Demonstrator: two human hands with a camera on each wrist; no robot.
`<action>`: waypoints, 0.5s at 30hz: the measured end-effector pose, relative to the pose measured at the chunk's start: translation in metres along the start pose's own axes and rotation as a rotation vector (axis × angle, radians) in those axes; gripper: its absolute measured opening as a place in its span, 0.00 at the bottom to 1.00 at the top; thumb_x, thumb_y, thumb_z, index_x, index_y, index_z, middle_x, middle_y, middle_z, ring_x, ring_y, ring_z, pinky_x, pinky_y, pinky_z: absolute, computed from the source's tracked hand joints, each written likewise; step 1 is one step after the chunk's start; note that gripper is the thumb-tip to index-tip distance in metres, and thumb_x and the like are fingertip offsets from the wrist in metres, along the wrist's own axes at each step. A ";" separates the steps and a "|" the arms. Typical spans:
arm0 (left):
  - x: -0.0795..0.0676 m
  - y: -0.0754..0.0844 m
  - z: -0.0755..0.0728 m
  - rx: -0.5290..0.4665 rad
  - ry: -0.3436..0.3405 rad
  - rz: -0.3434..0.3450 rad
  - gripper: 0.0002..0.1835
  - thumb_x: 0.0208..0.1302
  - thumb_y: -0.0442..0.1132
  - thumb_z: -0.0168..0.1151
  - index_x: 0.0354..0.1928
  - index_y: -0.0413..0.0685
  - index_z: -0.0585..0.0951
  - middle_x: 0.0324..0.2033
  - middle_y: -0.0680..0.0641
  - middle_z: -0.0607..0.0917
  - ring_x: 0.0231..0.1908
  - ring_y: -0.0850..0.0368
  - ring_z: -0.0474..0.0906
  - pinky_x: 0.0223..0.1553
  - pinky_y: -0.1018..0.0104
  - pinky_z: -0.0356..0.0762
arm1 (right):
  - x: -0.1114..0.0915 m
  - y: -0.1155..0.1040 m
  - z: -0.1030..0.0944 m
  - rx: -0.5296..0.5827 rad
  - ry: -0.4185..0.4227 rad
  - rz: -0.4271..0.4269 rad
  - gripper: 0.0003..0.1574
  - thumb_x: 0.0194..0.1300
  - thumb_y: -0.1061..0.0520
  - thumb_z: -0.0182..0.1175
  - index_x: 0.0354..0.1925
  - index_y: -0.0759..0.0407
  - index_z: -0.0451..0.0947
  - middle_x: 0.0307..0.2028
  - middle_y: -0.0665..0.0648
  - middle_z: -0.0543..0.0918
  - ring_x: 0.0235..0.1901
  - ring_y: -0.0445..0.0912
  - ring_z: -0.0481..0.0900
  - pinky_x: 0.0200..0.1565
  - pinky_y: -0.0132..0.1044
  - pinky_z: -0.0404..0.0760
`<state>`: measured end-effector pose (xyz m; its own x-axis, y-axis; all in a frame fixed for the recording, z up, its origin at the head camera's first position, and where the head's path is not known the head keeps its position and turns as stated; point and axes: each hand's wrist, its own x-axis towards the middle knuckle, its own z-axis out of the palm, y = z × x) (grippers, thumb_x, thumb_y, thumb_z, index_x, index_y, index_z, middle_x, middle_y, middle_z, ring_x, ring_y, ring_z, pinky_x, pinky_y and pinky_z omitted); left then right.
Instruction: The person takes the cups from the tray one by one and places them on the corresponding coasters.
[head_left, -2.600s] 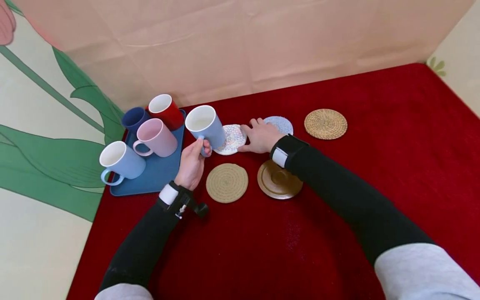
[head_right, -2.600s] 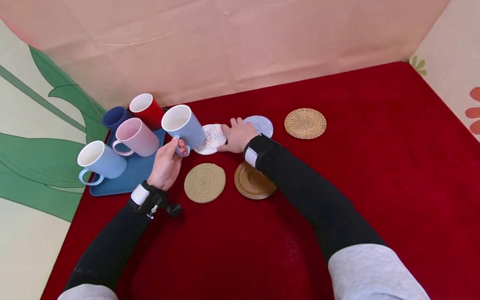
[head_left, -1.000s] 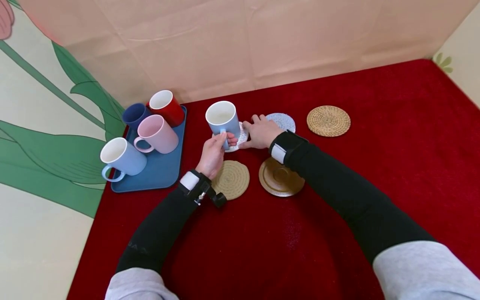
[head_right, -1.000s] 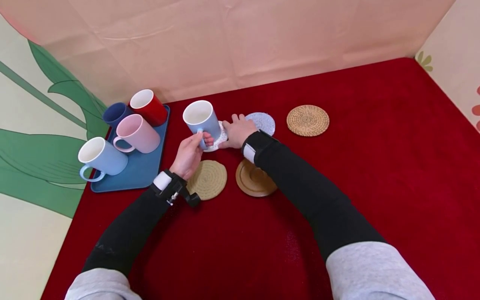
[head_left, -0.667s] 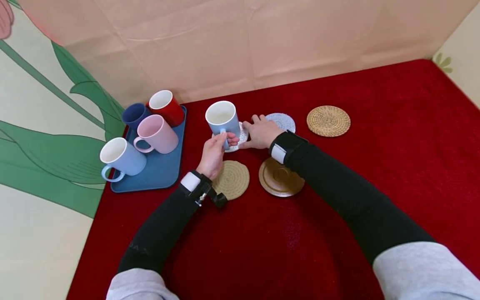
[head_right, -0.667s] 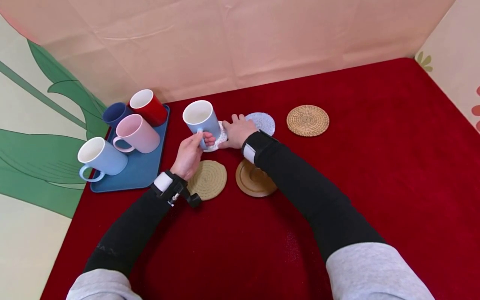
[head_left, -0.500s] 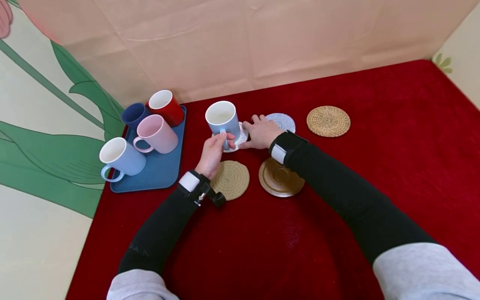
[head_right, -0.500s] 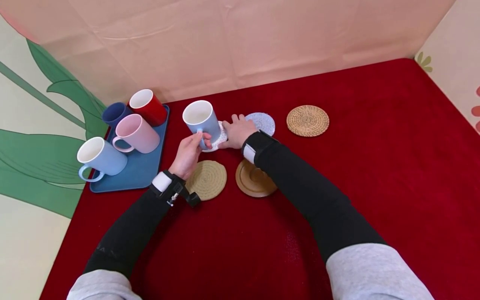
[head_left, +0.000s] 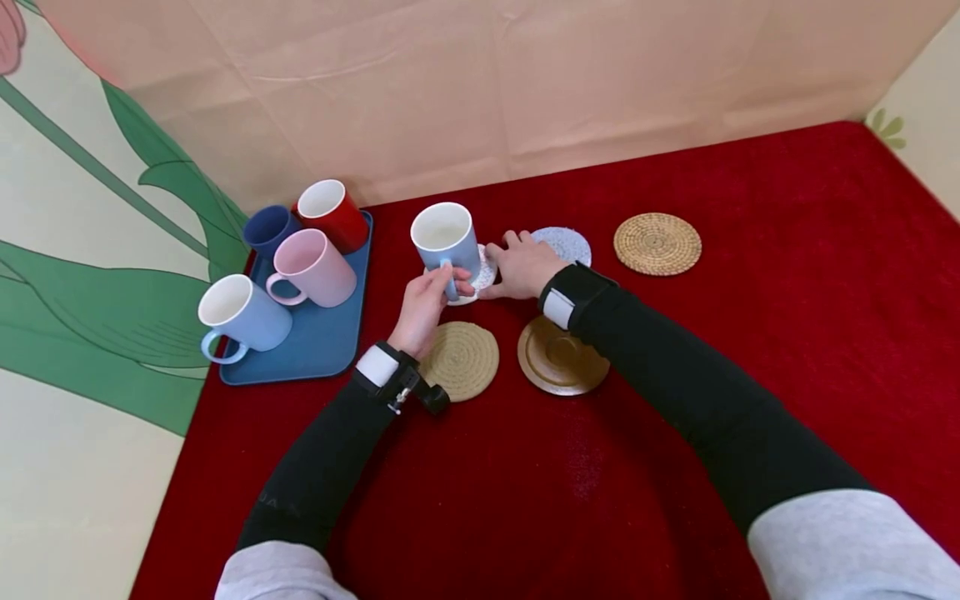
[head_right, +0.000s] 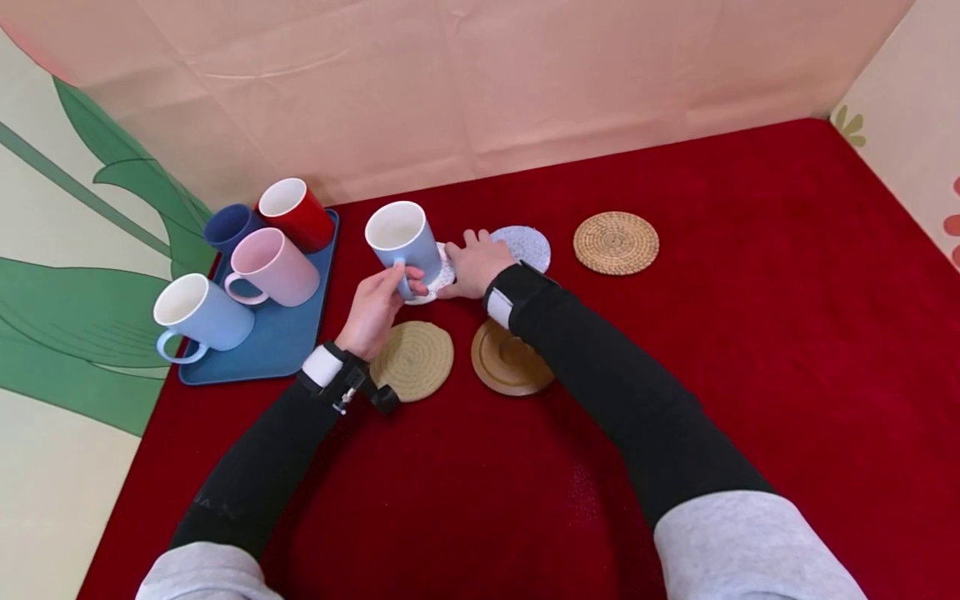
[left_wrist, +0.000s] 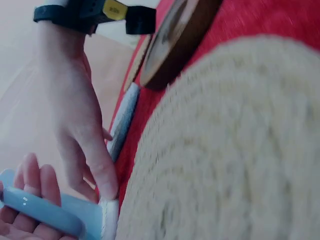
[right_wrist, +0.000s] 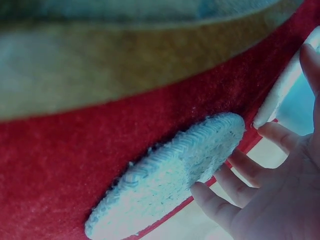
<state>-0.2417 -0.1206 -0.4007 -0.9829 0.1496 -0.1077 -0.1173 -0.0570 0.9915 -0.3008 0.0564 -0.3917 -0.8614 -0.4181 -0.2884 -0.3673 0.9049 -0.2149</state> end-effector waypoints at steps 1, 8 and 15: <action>0.000 0.001 -0.002 0.011 -0.012 -0.002 0.20 0.82 0.40 0.45 0.49 0.27 0.80 0.29 0.51 0.84 0.38 0.58 0.80 0.55 0.64 0.73 | 0.000 0.000 0.000 -0.001 -0.002 -0.001 0.51 0.68 0.34 0.61 0.76 0.59 0.60 0.66 0.70 0.66 0.63 0.60 0.64 0.63 0.57 0.70; -0.004 0.010 -0.018 0.129 0.010 -0.005 0.22 0.82 0.43 0.45 0.54 0.27 0.79 0.35 0.50 0.84 0.43 0.58 0.80 0.64 0.54 0.72 | 0.002 0.002 -0.001 -0.006 -0.013 -0.021 0.53 0.67 0.33 0.62 0.76 0.61 0.58 0.66 0.70 0.65 0.64 0.61 0.62 0.64 0.59 0.68; -0.010 0.016 -0.042 0.202 0.023 -0.004 0.23 0.83 0.42 0.43 0.57 0.26 0.75 0.47 0.33 0.83 0.48 0.48 0.80 0.65 0.47 0.69 | 0.002 0.009 0.002 -0.025 -0.019 -0.051 0.56 0.66 0.32 0.62 0.76 0.62 0.56 0.70 0.70 0.63 0.70 0.62 0.58 0.68 0.61 0.63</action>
<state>-0.2398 -0.1646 -0.3872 -0.9857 0.1268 -0.1106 -0.0922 0.1433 0.9854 -0.3057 0.0636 -0.3958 -0.8346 -0.4649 -0.2954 -0.4193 0.8840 -0.2067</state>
